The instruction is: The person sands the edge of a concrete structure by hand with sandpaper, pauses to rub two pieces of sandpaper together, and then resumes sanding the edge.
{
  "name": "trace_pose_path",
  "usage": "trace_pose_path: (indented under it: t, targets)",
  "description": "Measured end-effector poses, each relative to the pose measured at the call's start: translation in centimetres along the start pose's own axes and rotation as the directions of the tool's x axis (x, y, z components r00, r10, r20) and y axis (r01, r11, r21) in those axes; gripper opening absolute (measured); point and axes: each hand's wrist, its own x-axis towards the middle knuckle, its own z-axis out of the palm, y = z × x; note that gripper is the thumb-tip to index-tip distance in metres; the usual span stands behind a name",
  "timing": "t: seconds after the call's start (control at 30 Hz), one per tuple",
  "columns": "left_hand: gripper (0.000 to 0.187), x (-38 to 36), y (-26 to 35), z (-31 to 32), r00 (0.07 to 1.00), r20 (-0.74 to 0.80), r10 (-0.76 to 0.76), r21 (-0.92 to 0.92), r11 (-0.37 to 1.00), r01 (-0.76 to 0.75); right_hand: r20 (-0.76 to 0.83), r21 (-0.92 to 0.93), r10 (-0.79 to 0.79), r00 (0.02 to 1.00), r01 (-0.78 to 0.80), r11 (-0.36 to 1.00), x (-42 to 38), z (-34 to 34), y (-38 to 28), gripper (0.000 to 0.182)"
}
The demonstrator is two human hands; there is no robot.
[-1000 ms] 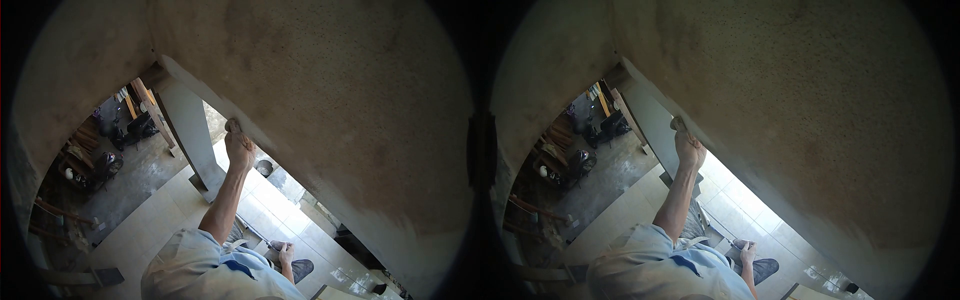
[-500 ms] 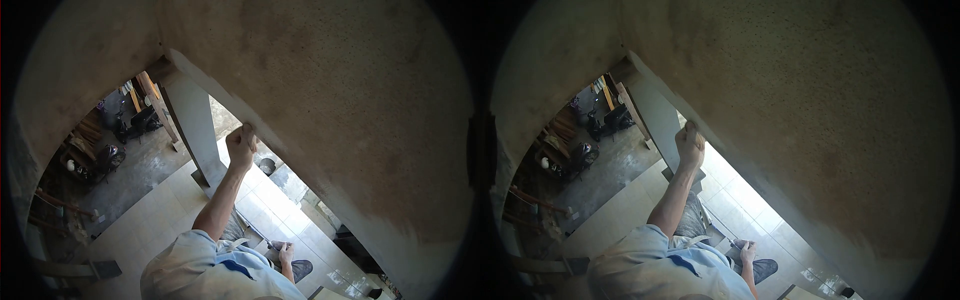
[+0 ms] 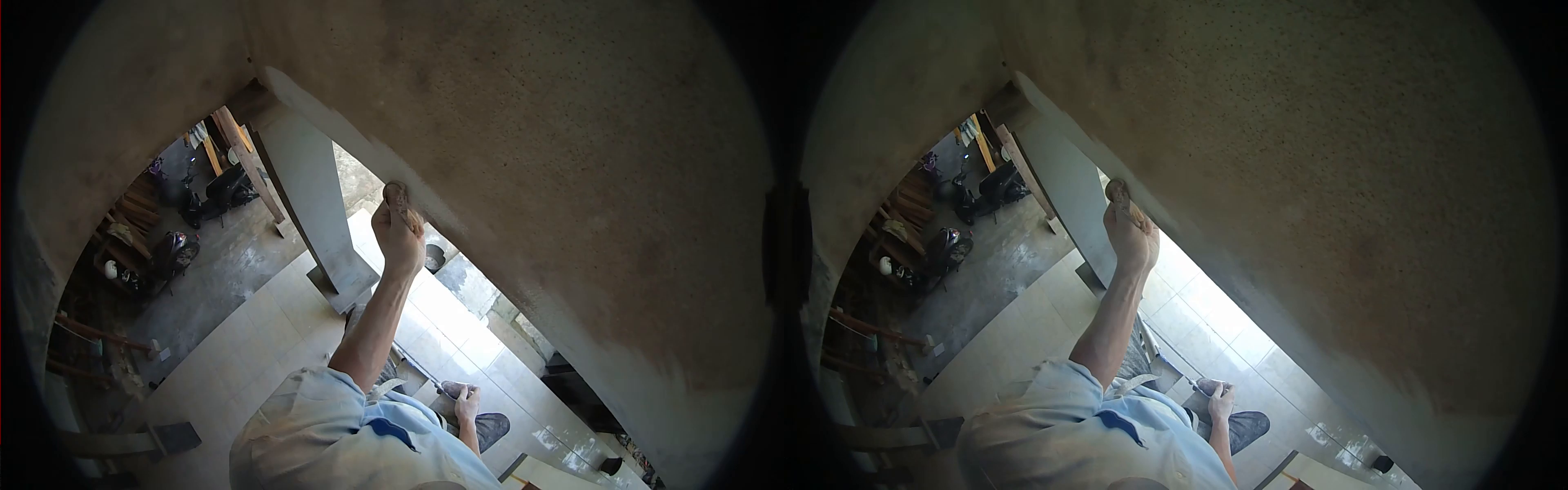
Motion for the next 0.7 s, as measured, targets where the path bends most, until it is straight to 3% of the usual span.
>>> trace_pose_path:
  t: [0.03,0.1,0.17,0.23,0.27,0.37,0.4,0.43,0.5,0.57,0.6,0.7]
  targets:
    - [0.05,-0.9,-0.1,0.9,0.991,-0.098,-0.087,-0.072,0.994,0.08,-0.004,0.019,-0.012,1.0,0.012,1.0,0.1,0.1,0.3,0.027]
    - [0.05,-2.4,0.0,1.0,0.988,0.141,0.062,0.02,0.998,-0.066,-0.018,0.029,-0.04,0.999,0.041,0.999,0.3,0.5,0.5,0.026]
    - [0.051,-0.6,0.4,-0.8,0.976,0.189,0.106,0.242,0.959,-0.15,-0.005,0.026,-0.044,0.999,0.044,0.999,0.4,0.4,0.8,0.025]
    - [0.048,2.3,1.6,-0.7,0.981,0.13,0.142,0.098,0.983,-0.156,-0.021,0.019,-0.038,0.999,0.038,0.999,0.5,-0.2,0.7,0.026]
    - [0.047,3.9,1.6,-0.5,0.994,-0.047,0.094,0.04,0.995,-0.092,-0.024,0.017,-0.028,0.999,0.028,0.999,0.2,-0.2,0.8,0.026]
    - [0.048,1.7,1.4,0.9,0.995,-0.095,0.008,-0.06,0.998,-0.014,-0.013,0.03,-0.028,1.0,0.029,0.999,-0.2,-0.1,-0.9,0.027]
    - [0.048,-0.3,1.6,1.7,0.998,-0.059,-0.005,0.018,1.0,0.006,-0.006,0.025,-0.021,1.0,0.021,0.999,-0.2,0.0,-0.7,0.027]
    - [0.049,-1.5,0.5,0.9,0.987,0.135,0.085,-0.016,0.996,-0.084,0.0,0.018,-0.018,1.0,0.018,1.0,-0.1,0.1,-0.5,0.027]
    - [0.052,-1.6,0.0,-0.8,0.973,0.203,0.114,0.181,0.972,-0.151,-0.004,-0.013,-0.01,1.0,0.01,1.0,0.1,0.2,-0.5,0.027]
    - [0.052,0.6,1.3,-0.9,0.98,0.166,0.106,0.249,0.957,-0.146,-0.001,-0.023,-0.006,1.0,0.006,1.0,-0.2,-0.2,-0.8,0.028]
    - [0.05,1.6,1.8,-0.6,0.981,0.151,0.119,0.124,0.983,-0.138,-0.005,-0.042,-0.015,1.0,0.015,0.999,-0.3,-0.2,-0.7,0.028]
    - [0.05,2.4,2.3,2.0,0.974,-0.227,-0.008,-0.09,0.996,-0.013,-0.025,-0.009,-0.033,0.999,0.033,0.999,-0.3,-0.1,0.0,0.028]
